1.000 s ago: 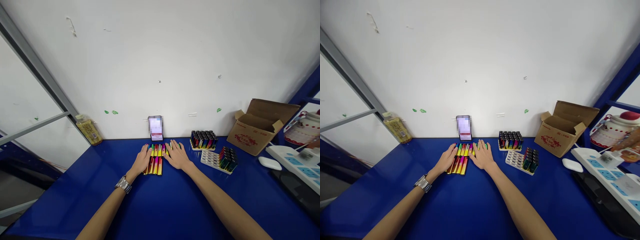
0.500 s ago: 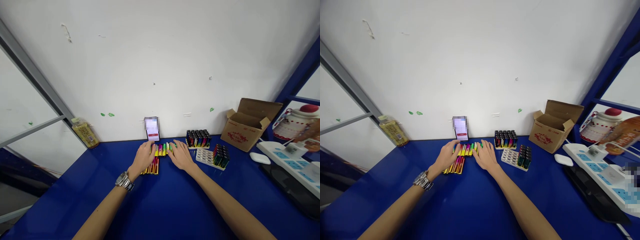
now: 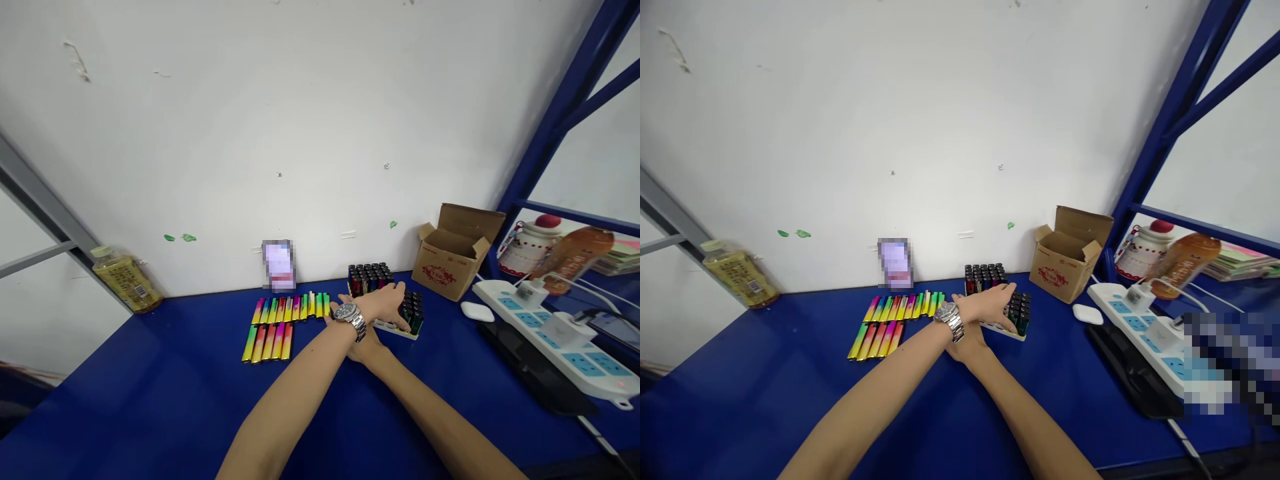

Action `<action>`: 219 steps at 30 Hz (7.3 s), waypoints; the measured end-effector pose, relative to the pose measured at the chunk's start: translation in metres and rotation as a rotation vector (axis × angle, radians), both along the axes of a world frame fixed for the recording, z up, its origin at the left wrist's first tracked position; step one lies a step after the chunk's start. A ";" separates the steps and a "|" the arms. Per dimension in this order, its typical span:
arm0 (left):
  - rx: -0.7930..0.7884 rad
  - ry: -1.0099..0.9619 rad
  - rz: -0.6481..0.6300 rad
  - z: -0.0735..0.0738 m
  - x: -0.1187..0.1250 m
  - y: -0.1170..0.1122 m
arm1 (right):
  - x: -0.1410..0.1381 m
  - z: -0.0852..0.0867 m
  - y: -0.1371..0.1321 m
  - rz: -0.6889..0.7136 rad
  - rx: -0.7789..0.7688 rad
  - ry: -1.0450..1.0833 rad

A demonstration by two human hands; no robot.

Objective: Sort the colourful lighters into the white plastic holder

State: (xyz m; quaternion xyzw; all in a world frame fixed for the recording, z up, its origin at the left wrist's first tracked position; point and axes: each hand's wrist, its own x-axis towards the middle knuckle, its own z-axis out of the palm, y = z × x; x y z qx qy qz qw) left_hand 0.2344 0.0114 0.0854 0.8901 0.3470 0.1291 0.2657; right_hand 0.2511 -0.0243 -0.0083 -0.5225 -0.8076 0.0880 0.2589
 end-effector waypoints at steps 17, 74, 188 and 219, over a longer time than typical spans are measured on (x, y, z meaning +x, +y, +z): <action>-0.059 0.050 0.095 0.002 -0.063 -0.021 | 0.054 0.036 -0.068 0.497 0.582 0.032; -0.367 -0.433 0.226 -0.033 -0.082 -0.022 | 0.055 0.029 -0.015 -0.150 -0.128 0.760; -0.819 -0.522 0.702 -0.005 -0.148 -0.057 | 0.101 0.032 0.005 -0.212 -0.022 0.585; 0.134 0.040 0.706 -0.040 -0.150 -0.069 | 0.008 0.028 -0.040 0.397 0.107 -0.054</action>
